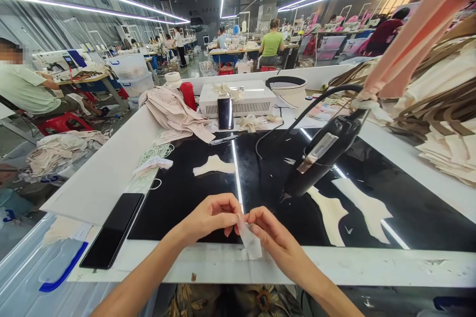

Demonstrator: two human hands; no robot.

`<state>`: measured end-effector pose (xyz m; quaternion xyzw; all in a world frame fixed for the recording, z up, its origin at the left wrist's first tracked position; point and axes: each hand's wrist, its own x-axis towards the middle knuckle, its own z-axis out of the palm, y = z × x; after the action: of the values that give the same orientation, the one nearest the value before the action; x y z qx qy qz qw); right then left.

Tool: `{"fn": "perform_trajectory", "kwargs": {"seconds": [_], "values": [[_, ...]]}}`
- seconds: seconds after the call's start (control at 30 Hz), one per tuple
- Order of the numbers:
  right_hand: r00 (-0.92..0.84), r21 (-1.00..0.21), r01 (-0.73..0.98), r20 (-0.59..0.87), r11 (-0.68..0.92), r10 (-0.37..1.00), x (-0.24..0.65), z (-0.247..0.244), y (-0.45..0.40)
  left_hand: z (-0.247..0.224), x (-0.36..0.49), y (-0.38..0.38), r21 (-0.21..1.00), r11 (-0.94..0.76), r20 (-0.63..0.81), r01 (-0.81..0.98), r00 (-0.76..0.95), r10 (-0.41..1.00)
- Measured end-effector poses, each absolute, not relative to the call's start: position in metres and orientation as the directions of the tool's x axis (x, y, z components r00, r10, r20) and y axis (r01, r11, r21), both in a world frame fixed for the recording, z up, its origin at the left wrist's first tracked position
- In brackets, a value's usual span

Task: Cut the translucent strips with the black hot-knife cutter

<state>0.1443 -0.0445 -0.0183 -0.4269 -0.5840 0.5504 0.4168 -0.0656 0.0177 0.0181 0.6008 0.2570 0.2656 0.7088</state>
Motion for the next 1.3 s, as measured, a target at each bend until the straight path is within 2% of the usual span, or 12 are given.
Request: {"fn": "perform_trajectory", "kwargs": {"seconds": [0.17, 0.33, 0.4, 0.53, 0.67, 0.83, 0.97, 1.07, 1.3], "values": [[-0.203, -0.954, 0.295, -0.009, 0.052, 0.979, 0.143, -0.025, -0.036, 0.009, -0.069, 0.03, 0.989, -0.074, -0.029, 0.131, 0.652, 0.758], [-0.162, -0.774, 0.594, 0.151, 0.218, 0.975, 0.143, -0.035, -0.03, -0.005, -0.073, 0.036, 0.929, -0.241, 0.068, 0.279, 0.513, 0.856], [-0.186, -0.674, 0.681, 0.221, 0.287, 0.958, 0.144, -0.041, -0.028, -0.012, -0.075, 0.035, 0.863, -0.361, 0.134, 0.353, 0.53, 0.838], [-0.233, -0.498, 0.777, 0.34, 0.384, 0.911, 0.147, -0.048, -0.024, -0.024, -0.077, 0.033, 0.621, -0.64, 0.265, 0.453, 0.647, 0.715], [-0.235, -0.428, 0.821, 0.352, 0.379, 0.906, 0.153, -0.045, -0.03, -0.03, -0.08, 0.033, 0.51, -0.72, 0.317, 0.471, 0.675, 0.666], [-0.113, -0.375, 0.889, 0.378, 0.263, 0.919, 0.2, -0.034, -0.047, -0.044, -0.088, 0.039, 0.37, -0.802, 0.402, 0.468, 0.698, 0.593], [0.122, -0.315, 0.949, 0.435, 0.024, 0.892, 0.271, -0.025, -0.056, -0.057, -0.093, 0.045, 0.267, -0.837, 0.486, 0.477, 0.683, 0.545], [0.234, -0.257, 0.958, 0.457, -0.124, 0.858, 0.316, -0.027, -0.053, -0.061, -0.094, 0.046, 0.219, -0.847, 0.545, 0.485, 0.659, 0.518], [0.264, -0.084, 0.964, 0.388, -0.251, 0.883, 0.342, -0.047, -0.025, -0.062, -0.097, 0.046, 0.18, -0.846, 0.556, 0.502, 0.657, 0.509]]}}
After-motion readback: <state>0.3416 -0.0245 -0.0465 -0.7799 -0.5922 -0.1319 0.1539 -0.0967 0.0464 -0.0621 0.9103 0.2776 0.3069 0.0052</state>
